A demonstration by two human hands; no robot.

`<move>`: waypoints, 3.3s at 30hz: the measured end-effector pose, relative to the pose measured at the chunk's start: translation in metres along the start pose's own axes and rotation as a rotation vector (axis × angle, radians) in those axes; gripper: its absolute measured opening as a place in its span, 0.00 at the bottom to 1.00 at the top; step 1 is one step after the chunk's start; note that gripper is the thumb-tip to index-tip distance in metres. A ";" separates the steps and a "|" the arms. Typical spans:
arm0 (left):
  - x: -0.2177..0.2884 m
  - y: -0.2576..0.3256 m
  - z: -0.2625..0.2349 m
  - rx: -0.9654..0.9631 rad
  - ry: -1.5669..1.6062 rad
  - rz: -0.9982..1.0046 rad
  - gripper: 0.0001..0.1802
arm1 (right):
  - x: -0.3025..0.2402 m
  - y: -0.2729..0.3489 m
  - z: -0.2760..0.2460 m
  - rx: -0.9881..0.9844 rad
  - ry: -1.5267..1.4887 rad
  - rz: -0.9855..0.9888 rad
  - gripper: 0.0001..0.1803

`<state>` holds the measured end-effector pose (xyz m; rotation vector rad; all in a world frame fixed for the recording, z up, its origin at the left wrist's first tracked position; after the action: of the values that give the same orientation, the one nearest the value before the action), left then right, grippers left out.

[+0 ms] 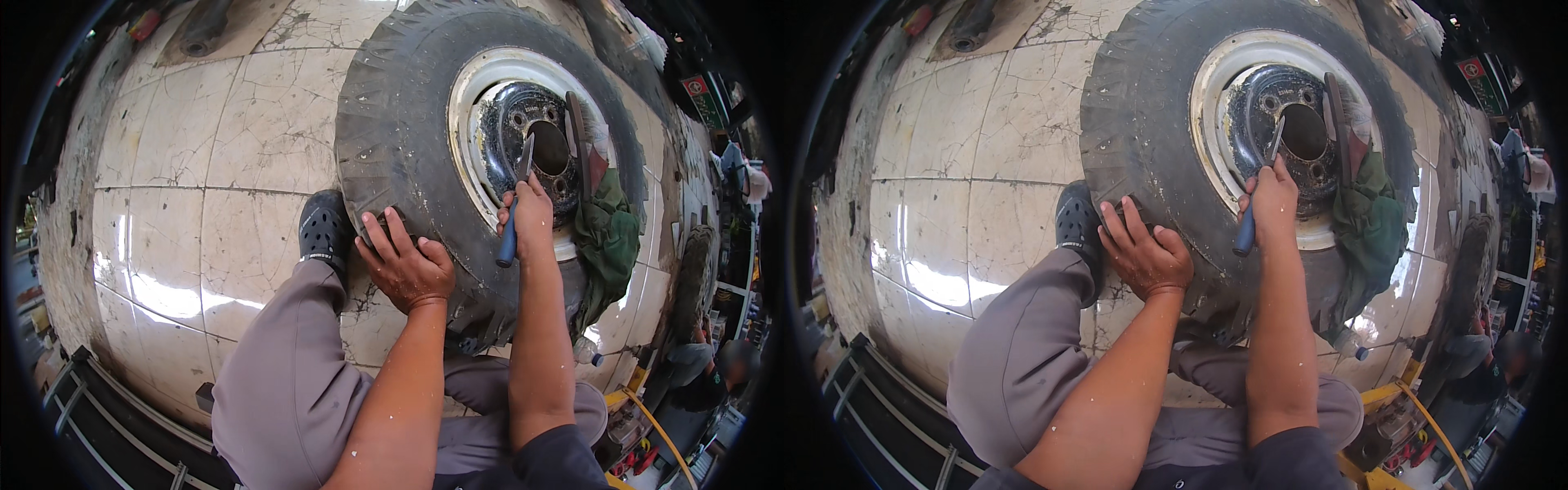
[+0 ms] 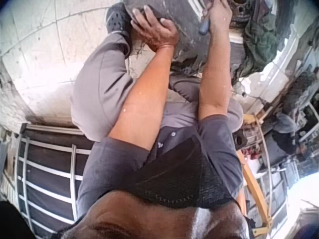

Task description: The person sits on the floor and uses a tire iron to pry the bead of a large tire off the rim. They systematically work the tool around the circumference of the wheel to loosen the tire from the rim.

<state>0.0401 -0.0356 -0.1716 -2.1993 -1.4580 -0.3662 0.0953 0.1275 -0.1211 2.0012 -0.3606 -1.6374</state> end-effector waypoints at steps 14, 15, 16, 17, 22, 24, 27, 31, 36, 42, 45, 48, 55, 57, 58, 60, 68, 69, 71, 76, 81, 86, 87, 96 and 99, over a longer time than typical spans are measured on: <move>0.003 0.001 0.000 -0.014 0.020 0.007 0.38 | -0.010 -0.032 0.012 0.061 -0.025 -0.042 0.21; 0.003 -0.001 0.001 -0.007 0.027 0.014 0.38 | -0.008 -0.031 0.012 0.057 -0.030 -0.036 0.21; 0.003 0.001 -0.001 -0.012 0.029 0.013 0.38 | -0.002 -0.029 0.008 0.053 -0.035 -0.031 0.21; 0.002 0.001 -0.002 -0.004 0.025 0.002 0.37 | 0.001 -0.026 0.010 0.035 -0.038 -0.028 0.21; 0.003 0.000 -0.002 -0.003 0.002 -0.008 0.37 | 0.011 -0.006 0.002 -0.004 -0.074 0.016 0.27; 0.002 0.003 -0.001 -0.014 -0.001 -0.014 0.37 | 0.004 -0.007 -0.008 0.029 -0.014 -0.016 0.24; 0.004 0.004 -0.001 0.000 -0.003 -0.015 0.37 | -0.013 -0.011 -0.027 -0.057 -0.064 -0.029 0.23; 0.002 0.002 0.002 0.018 -0.010 -0.015 0.37 | -0.026 -0.027 -0.056 -0.379 -0.460 -0.012 0.27; 0.003 0.002 0.001 -0.017 -0.007 -0.038 0.37 | -0.030 -0.040 -0.058 -0.370 -0.650 -0.177 0.29; 0.002 0.003 0.001 -0.018 -0.012 -0.032 0.37 | -0.059 -0.058 -0.052 -0.182 -0.289 -0.312 0.21; 0.000 0.002 0.001 0.004 0.003 -0.021 0.37 | -0.079 -0.071 -0.040 0.047 0.063 -0.346 0.18; 0.002 0.002 0.001 -0.002 0.007 -0.020 0.37 | -0.098 -0.086 -0.035 0.204 0.253 -0.400 0.18; 0.005 0.000 -0.002 -0.030 0.007 -0.030 0.37 | -0.110 -0.110 -0.044 0.143 0.265 -0.341 0.17; 0.001 0.001 -0.002 -0.003 0.007 -0.011 0.37 | -0.107 -0.098 -0.043 0.031 0.254 -0.374 0.16; -0.001 0.001 -0.001 0.000 0.003 -0.015 0.36 | -0.103 -0.103 -0.042 -0.009 0.252 -0.386 0.16; 0.003 0.000 -0.001 -0.001 0.016 -0.011 0.36 | -0.102 -0.107 -0.049 -0.065 0.250 -0.420 0.18; 0.002 0.001 0.000 -0.001 0.011 -0.022 0.37 | -0.092 -0.078 -0.043 -0.002 0.647 -0.491 0.26; 0.003 0.001 0.000 -0.003 0.015 -0.026 0.37 | -0.091 -0.075 -0.044 -0.042 0.665 -0.504 0.27; 0.002 0.002 0.000 -0.009 0.011 -0.029 0.37 | -0.083 -0.077 -0.049 -0.042 0.795 -0.707 0.23; 0.002 0.001 0.000 -0.009 0.023 -0.039 0.38 | -0.067 -0.051 -0.048 0.054 0.919 -0.908 0.18; 0.003 0.001 0.000 -0.012 0.024 -0.033 0.38 | -0.061 -0.051 -0.049 0.039 0.827 -1.020 0.13; 0.001 0.000 0.000 -0.003 0.030 -0.036 0.38 | -0.064 -0.052 -0.043 -0.131 0.865 -1.052 0.10; 0.002 0.000 0.000 -0.003 0.041 -0.034 0.38 | -0.066 -0.054 -0.045 -0.178 0.892 -1.045 0.10; 0.002 0.000 -0.002 -0.007 0.030 -0.027 0.38 | -0.063 -0.050 -0.045 -0.117 0.884 -1.037 0.12; 0.003 -0.001 -0.002 -0.033 0.041 -0.031 0.38 | -0.069 -0.052 -0.048 -0.220 0.943 -1.043 0.12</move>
<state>0.0407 -0.0342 -0.1680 -2.1837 -1.4761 -0.4462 0.1195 0.2166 -0.0864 2.6305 1.3100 -0.8490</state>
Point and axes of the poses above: each hand's wrist, its own y-axis away from the middle knuckle, its own z-axis out of the palm, x = y × z, the point moved 1 cm from there along -y, towards the middle knuckle, and after that the axes turned 3 degrees about x, right-handed, at the moved point
